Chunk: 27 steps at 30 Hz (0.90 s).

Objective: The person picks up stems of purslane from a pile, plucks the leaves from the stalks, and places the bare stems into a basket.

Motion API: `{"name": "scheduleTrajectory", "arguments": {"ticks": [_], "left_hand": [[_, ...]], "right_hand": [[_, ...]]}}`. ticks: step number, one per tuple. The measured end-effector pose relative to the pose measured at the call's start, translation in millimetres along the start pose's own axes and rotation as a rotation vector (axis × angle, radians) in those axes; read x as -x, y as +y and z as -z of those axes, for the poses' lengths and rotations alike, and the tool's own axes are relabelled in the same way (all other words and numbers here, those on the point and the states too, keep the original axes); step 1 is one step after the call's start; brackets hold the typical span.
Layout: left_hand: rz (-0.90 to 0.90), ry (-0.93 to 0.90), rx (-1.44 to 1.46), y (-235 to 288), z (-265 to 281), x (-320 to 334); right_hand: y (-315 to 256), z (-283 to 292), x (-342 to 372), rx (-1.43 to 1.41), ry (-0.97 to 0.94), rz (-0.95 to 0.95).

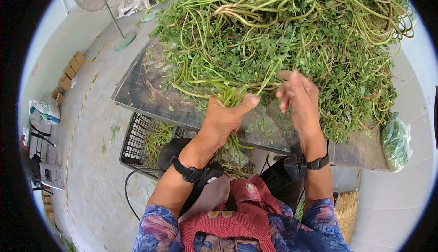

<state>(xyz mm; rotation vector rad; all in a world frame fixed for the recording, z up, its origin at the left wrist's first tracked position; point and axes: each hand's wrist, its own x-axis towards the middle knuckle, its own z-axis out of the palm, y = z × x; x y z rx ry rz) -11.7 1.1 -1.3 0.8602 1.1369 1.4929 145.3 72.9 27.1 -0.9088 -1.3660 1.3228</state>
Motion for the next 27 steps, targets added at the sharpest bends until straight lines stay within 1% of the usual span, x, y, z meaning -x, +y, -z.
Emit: {"name": "scheduleTrajectory", "arguments": {"ticks": [2, 3, 4, 6, 8, 10, 11, 12, 14, 15, 17, 18, 19, 20, 21, 22, 24, 25, 26, 27], "left_hand": [[0.016, -0.022, -0.009, -4, 0, 1], [0.024, -0.038, -0.014, -5, 0, 1], [0.021, -0.039, -0.014, -3, -2, 2], [-0.079, -0.134, 0.023, 2, -5, 4], [-0.094, -0.145, 0.021, -3, -6, 1], [-0.112, -0.154, 0.02, -2, -6, 0], [-0.1, -0.142, 0.037, 2, -6, 1], [-0.085, -0.131, 0.053, 4, -5, 2], [-0.077, -0.093, 0.034, 3, 1, -1], [-0.071, -0.061, 0.014, 3, 2, -2], [-0.086, -0.099, 0.052, 1, -3, 1], [-0.098, -0.134, 0.087, 1, -4, 3], [-0.095, -0.137, 0.087, 2, -4, 5], [-0.014, -0.15, 0.088, 7, -3, 7], [0.065, -0.162, 0.089, 9, -1, 8], [0.067, -0.16, 0.09, 8, 2, 7], [0.146, -0.169, 0.117, 3, 7, 1], [0.148, -0.174, 0.119, 4, 8, 2], [0.194, -0.218, 0.164, 7, 10, 2], [0.242, -0.261, 0.207, 9, 10, 3]], "right_hand": [[7, -5, -5, -0.158, -0.081, -0.122], [8, -6, -7, -0.162, -0.14, -0.141], [8, -6, -7, -0.161, -0.141, -0.137], [9, -9, -6, -0.195, -0.176, -0.141], [12, -10, -3, -0.183, -0.177, -0.142], [17, -10, -2, -0.145, -0.219, -0.108], [14, -11, 1, -0.049, -0.207, -0.065], [11, -12, 3, -0.05, -0.21, -0.069], [7, -10, 6, 0.185, -0.177, -0.018], [9, -8, 4, 0.189, -0.177, -0.017], [16, -2, -4, 0.835, -0.034, 0.873], [16, 1, -6, 0.837, -0.033, 0.87], [16, 6, -9, 0.515, 0.082, 0.563], [14, 12, -13, 0.192, 0.188, 0.259], [13, 24, -18, -0.077, 0.183, 0.155], [15, 31, -17, -0.076, 0.182, 0.152], [12, 37, -6, -0.696, 0.009, -0.121], [15, 35, 0, -0.75, -0.025, -0.171], [17, 30, 3, -0.748, -0.024, -0.169], [19, 25, 7, -0.749, -0.034, -0.244]]}}
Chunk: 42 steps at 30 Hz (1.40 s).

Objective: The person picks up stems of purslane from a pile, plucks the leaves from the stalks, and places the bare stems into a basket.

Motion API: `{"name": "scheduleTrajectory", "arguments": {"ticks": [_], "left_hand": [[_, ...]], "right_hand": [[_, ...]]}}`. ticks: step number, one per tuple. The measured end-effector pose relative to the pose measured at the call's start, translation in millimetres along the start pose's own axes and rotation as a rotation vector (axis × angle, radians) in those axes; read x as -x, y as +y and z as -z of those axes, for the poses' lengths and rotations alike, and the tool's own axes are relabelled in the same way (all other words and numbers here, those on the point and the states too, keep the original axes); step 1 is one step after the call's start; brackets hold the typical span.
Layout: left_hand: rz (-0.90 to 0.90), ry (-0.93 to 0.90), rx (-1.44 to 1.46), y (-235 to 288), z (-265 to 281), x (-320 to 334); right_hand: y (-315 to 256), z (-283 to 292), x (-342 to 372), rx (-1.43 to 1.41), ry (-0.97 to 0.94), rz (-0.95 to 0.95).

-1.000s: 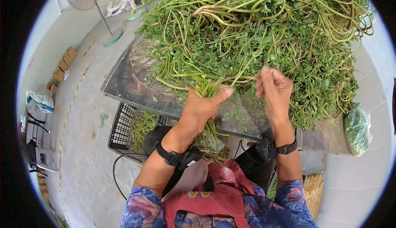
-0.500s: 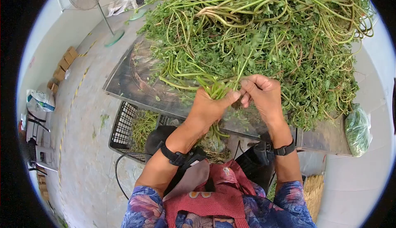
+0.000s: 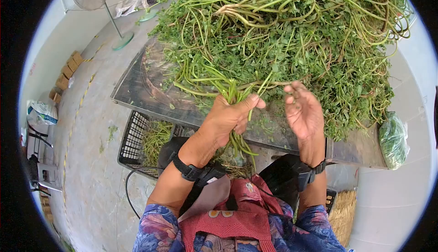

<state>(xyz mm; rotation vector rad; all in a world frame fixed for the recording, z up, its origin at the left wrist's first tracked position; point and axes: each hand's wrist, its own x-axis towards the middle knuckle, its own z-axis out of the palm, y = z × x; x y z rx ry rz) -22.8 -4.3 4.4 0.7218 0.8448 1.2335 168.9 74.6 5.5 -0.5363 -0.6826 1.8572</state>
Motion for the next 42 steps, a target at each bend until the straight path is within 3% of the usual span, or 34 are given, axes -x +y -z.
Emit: {"name": "scheduleTrajectory", "arguments": {"ticks": [3, 5, 7, 9, 10, 12, 19, 24, 27, 32, 34, 41, 42], "left_hand": [[0.019, 0.01, -0.003, 0, -5, 0], [0.015, 0.048, -0.042, 2, -11, -2], [0.073, 0.092, -0.068, -2, -12, 1], [0.005, 0.03, -0.233, -3, -8, -1], [0.038, 0.024, -0.221, -7, -5, -2], [-0.092, -0.058, -0.142, -7, -4, -6], [-0.148, -0.019, -0.206, -7, -7, -5], [-0.124, -0.07, -0.231, -7, -10, -5], [-0.161, -0.162, -0.194, -3, -16, -3], [-0.139, -0.146, -0.218, -7, -12, -1], [-0.141, -0.126, -0.206, -8, -9, 1], [-0.142, -0.08, -0.201, -5, 1, -2], [-0.14, -0.07, -0.205, -4, 2, -4]], "right_hand": [[10, -15, 1, 0.015, -0.023, -0.095], [10, -16, -2, 0.117, -0.17, -0.125], [5, -10, -12, 0.357, -0.233, -0.101], [-9, -24, -7, 0.627, -0.195, -0.096], [-7, -22, -6, 0.624, -0.164, -0.115], [-6, -24, -7, 0.802, -0.317, -0.086], [-26, -28, 13, 1.032, -0.24, -0.027], [-34, -39, 14, 1.205, -0.315, 0.019], [-33, -55, 19, 0.978, -0.281, -0.06], [-32, -64, 30, 1.321, -0.094, -0.057], [-29, -64, 35, 1.361, -0.157, 0.06], [-28, -62, 32, 1.538, -0.321, 0.077], [-27, -62, 30, 1.699, -0.399, 0.209]]}}
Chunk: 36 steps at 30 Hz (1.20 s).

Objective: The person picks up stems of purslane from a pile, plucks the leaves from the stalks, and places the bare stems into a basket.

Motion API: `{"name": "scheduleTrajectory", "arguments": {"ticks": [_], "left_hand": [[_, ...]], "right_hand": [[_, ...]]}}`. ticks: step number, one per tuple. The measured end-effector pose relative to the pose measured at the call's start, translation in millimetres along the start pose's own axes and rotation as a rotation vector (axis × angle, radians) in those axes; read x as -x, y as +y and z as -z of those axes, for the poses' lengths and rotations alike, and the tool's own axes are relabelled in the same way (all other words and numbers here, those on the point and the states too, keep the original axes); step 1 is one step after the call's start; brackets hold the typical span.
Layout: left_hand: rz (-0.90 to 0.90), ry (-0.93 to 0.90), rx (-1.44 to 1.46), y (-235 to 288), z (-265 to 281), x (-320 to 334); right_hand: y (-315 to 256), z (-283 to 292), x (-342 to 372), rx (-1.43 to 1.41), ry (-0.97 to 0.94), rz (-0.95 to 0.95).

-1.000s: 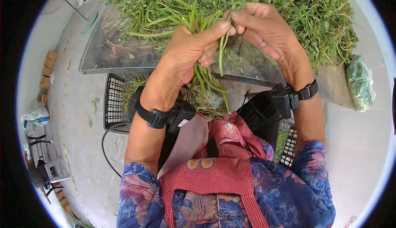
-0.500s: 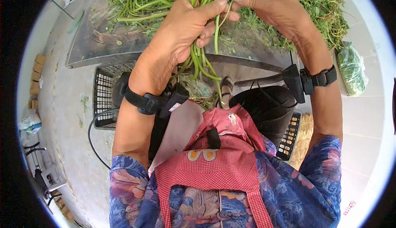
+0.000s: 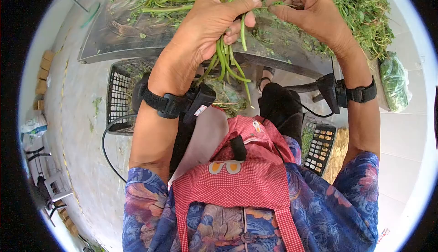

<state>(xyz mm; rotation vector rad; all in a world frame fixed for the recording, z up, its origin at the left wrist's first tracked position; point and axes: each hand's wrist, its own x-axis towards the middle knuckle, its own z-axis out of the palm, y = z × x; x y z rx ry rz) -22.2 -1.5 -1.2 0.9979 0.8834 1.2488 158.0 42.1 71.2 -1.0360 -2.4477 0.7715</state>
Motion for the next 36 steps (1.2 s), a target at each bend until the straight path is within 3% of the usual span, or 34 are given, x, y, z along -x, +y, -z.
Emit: {"name": "scheduleTrajectory", "arguments": {"ticks": [1, 2, 4, 5, 8, 10, 11, 13, 14, 15, 17, 21, 27, 30, 31, 33, 34, 35, 36], "left_hand": [[-0.018, 0.004, -0.018, -1, 1, -1], [-0.034, 0.008, -0.034, -2, 1, -1], [0.013, 0.075, -0.151, -10, 4, -4], [0.043, 0.139, -0.265, -11, 7, -6], [0.075, 0.194, -0.217, -4, 7, -6], [0.086, 0.197, -0.239, 0, 6, -1], [0.102, 0.141, -0.121, 1, 5, 2], [0.106, 0.08, -0.002, 2, 3, 3], [0.134, 0.072, 0.009, 4, 3, 4], [0.159, 0.063, 0.016, 5, 3, 3], [0.154, 0.059, 0.046, 7, 1, 2], [0.145, 0.038, 0.119, 8, -3, -1], [0.108, 0.136, -0.025, 1, -12, -4], [0.099, 0.182, -0.032, 1, -15, -4], [0.099, 0.18, -0.034, 1, -17, -4], [0.079, 0.232, -0.026, 1, -20, -5], [0.076, 0.232, -0.028, 1, -21, -5], [0.062, 0.227, -0.03, 1, -23, -5], [0.05, 0.221, -0.033, 0, -24, -4]], "right_hand": [[2, -2, -1, 0.18, 0.014, 0.108], [12, -7, -5, 0.168, 0.008, 0.108], [44, -22, -18, 0.337, 0.197, 0.51], [46, -28, -18, 0.342, 0.208, 0.535], [45, -38, -23, 0.503, 0.382, 0.507], [58, -33, -23, 0.272, 0.746, 0.34], [61, -25, -20, 0.275, 0.759, 0.356], [67, -10, -14, -0.877, 0.684, -0.206], [67, -9, -8, -1.194, 0.57, -0.118], [65, -13, -7, -1.191, 0.571, -0.099], [65, -24, -8, -1.519, 0.445, -0.214], [68, -33, -5, -1.563, 0.39, -0.174], [44, -20, 12, -1.407, 0.414, -0.113], [35, -20, 23, -0.92, 0.64, -0.114], [34, -23, 28, -0.921, 0.642, -0.113], [34, -27, 34, -0.561, 0.656, 0.008], [34, -26, 35, -0.579, 0.523, -0.054], [36, -28, 32, -0.582, 0.526, -0.056], [40, -32, 23, -0.748, 0.502, -0.174]]}}
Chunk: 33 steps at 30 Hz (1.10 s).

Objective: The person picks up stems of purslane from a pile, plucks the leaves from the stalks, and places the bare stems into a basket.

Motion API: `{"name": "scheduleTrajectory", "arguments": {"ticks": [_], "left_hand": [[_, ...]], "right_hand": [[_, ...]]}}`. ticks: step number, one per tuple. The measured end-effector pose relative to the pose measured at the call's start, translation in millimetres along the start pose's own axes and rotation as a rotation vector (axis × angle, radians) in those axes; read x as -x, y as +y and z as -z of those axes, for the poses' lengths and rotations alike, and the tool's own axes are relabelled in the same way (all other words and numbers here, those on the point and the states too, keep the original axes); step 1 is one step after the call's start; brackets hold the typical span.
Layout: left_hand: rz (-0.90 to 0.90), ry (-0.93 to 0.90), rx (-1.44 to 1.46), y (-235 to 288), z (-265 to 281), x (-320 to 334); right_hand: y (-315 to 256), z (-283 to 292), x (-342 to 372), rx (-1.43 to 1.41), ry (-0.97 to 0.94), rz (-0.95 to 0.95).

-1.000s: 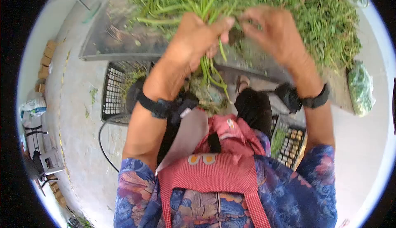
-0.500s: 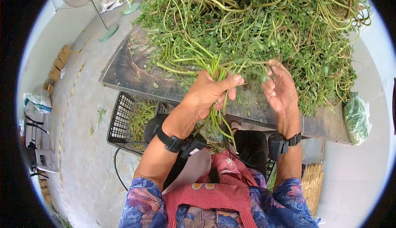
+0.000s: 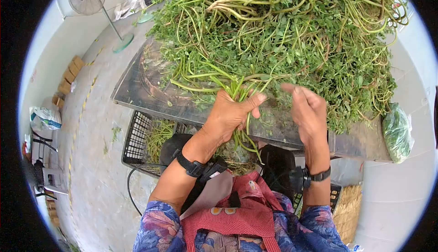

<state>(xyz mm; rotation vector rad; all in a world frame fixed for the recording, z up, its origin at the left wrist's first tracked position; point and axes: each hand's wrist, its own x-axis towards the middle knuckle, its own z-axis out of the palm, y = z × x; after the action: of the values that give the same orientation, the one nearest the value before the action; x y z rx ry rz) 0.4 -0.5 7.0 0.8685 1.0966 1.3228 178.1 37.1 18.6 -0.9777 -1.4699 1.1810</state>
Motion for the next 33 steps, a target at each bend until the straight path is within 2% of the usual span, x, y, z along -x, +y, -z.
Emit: {"name": "scheduleTrajectory", "arguments": {"ticks": [1, 6, 8, 10, 12, 14, 15, 17, 19, 21, 25, 27, 28, 29, 31, 32, 33], "left_hand": [[0.001, -0.003, -0.004, -1, -1, 0], [-0.047, -0.063, -0.053, -5, -4, 0], [-0.06, -0.078, -0.056, -7, -3, 0], [-0.074, -0.091, -0.056, -6, -3, -1], [-0.006, -0.108, -0.049, -4, -3, -1], [0.009, -0.104, -0.006, -5, -1, -2], [0.023, -0.106, 0.035, -6, 0, -2], [0.012, -0.1, 0.017, -6, 2, -4], [0.011, -0.091, 0.002, -7, 5, -3], [0.029, -0.067, -0.013, -4, 5, -4], [-0.007, -0.05, 0.012, -8, 1, -5], [-0.013, -0.039, -0.013, -9, -1, -4], [-0.012, -0.043, -0.015, -9, -2, -4], [-0.019, -0.045, -0.021, -10, -2, -3], [-0.03, -0.048, -0.028, -9, -3, -4], [-0.032, -0.046, -0.009, -10, -3, -3], [-0.033, -0.044, 0.011, -10, -3, -3]], "right_hand": [[6, -3, -6, -0.129, 0.015, -0.151], [15, -14, -18, -0.305, -0.043, -0.171], [13, -23, -19, -0.126, -0.031, -0.033], [18, -20, -20, -0.058, -0.037, 0.019], [24, -19, -20, 0.009, -0.049, 0.069], [28, -19, -19, 0.172, -0.166, 0.184], [28, -19, -18, 0.173, -0.168, 0.181], [27, -16, -19, 0.573, 0.079, 0.343], [29, 8, -29, -0.213, 0.076, -0.04], [19, 18, -29, -0.879, -0.072, -0.187], [5, 6, -12, -1.052, -0.21, -0.318], [2, -4, -11, -0.775, -0.154, -0.255], [6, -2, -13, -0.644, -0.225, -0.252], [8, -6, -12, -0.645, -0.222, -0.249], [12, -20, -12, 0.117, -0.091, 0.164], [13, -20, -14, 0.266, -0.101, 0.242], [16, -20, -16, 0.266, -0.1, 0.24]]}}
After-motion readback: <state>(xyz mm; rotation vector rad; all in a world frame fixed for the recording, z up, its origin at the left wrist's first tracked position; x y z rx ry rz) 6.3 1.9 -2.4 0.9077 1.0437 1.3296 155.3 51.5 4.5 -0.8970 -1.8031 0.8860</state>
